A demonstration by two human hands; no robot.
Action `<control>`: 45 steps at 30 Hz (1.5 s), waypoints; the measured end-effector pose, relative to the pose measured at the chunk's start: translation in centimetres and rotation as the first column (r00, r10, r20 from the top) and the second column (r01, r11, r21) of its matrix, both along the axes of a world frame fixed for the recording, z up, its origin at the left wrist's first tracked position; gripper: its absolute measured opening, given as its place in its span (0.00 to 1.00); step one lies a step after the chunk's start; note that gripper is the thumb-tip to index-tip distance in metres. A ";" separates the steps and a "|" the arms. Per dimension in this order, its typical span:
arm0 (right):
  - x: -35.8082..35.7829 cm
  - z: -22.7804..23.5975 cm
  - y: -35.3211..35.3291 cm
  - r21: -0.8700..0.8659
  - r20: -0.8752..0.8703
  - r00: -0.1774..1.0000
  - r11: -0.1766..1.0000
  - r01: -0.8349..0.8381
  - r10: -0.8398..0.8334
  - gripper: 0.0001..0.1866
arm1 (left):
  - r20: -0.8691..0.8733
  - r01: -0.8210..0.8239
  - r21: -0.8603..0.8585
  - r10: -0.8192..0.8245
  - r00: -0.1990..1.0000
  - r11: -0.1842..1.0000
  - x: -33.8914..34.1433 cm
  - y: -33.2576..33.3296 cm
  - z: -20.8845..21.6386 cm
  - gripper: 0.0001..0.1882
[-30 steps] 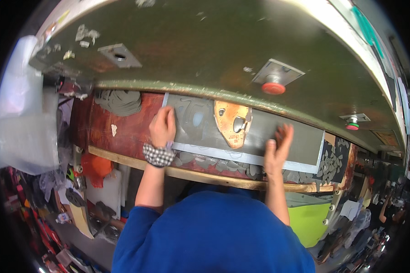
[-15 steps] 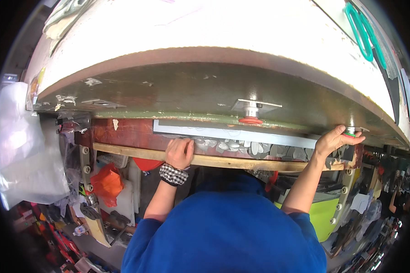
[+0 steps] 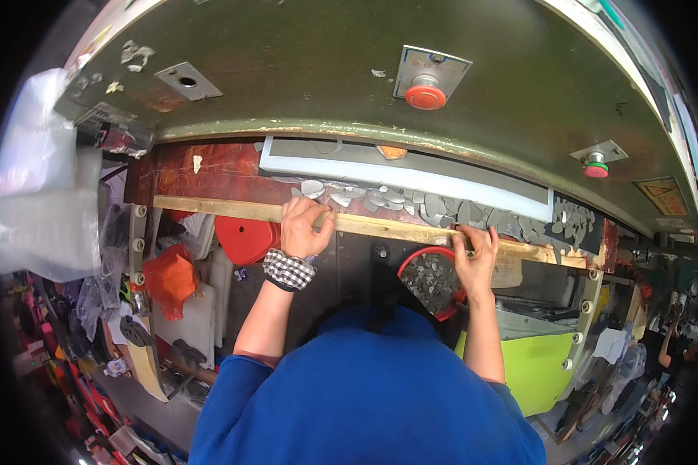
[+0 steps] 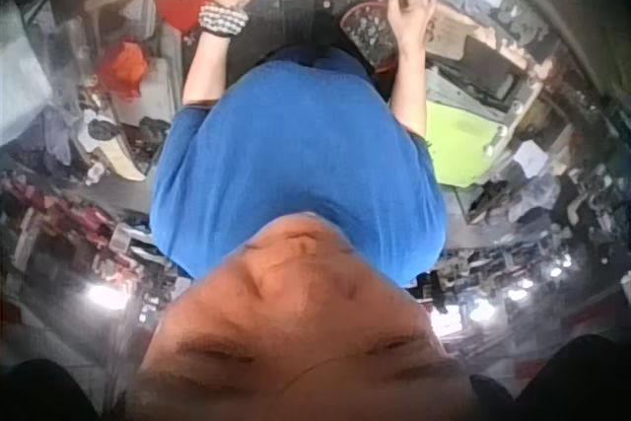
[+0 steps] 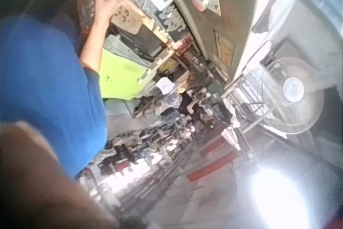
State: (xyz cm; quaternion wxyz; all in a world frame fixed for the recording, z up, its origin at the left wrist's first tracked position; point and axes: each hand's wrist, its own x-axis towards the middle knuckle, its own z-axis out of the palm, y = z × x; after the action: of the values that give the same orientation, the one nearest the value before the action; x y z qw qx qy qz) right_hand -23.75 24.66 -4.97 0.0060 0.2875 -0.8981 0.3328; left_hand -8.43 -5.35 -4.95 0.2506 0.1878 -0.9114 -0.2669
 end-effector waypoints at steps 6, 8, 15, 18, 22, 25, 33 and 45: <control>3.2 3.4 -0.5 -0.101 -0.191 0.976 0.991 0.088 -0.106 0.05 | 0.074 0.021 0.032 -0.024 0.997 0.999 4.7 2.9 1.8 0.05; 2.5 4.1 -3.2 -0.307 -0.027 0.989 0.943 0.128 -0.143 0.13 | 0.065 0.034 0.050 -0.038 0.997 0.998 5.8 3.6 2.7 0.03; 8.8 3.4 -13.5 -0.123 -0.086 0.992 0.987 -0.104 0.094 0.53 | 0.115 -0.115 0.024 0.111 0.987 0.993 4.7 4.0 4.6 0.10; 10.9 4.0 -11.0 -0.401 0.212 0.969 0.916 -0.032 0.126 0.49 | 0.272 -0.086 0.170 0.037 0.962 0.982 6.2 3.9 5.7 0.09; 11.1 5.7 -7.0 -0.679 0.623 0.704 0.683 0.270 0.341 0.50 | 0.256 -0.055 0.320 -0.031 0.966 0.946 6.2 4.1 7.0 0.10; 11.3 6.6 -5.9 -0.717 0.643 0.651 0.617 0.325 0.404 0.51 | 0.141 -0.058 0.473 -0.010 0.990 0.879 2.5 5.5 6.9 0.13; 10.1 6.9 -3.6 -0.746 0.595 0.502 0.201 0.635 0.628 0.43 | 0.224 -0.163 -0.126 0.188 0.956 0.979 0.7 6.5 4.1 0.16; 14.0 9.5 7.7 -0.794 0.560 0.826 0.329 0.512 0.066 0.41 | -0.131 0.113 -0.168 -0.135 0.982 0.979 -2.1 6.6 6.1 0.20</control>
State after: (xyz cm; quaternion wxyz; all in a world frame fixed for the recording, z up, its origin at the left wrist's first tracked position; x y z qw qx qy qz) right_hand -9.77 32.34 4.53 -0.0171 0.0037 -0.5509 0.8344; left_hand -10.52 1.23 1.12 0.3120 0.0903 -0.9196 -0.2208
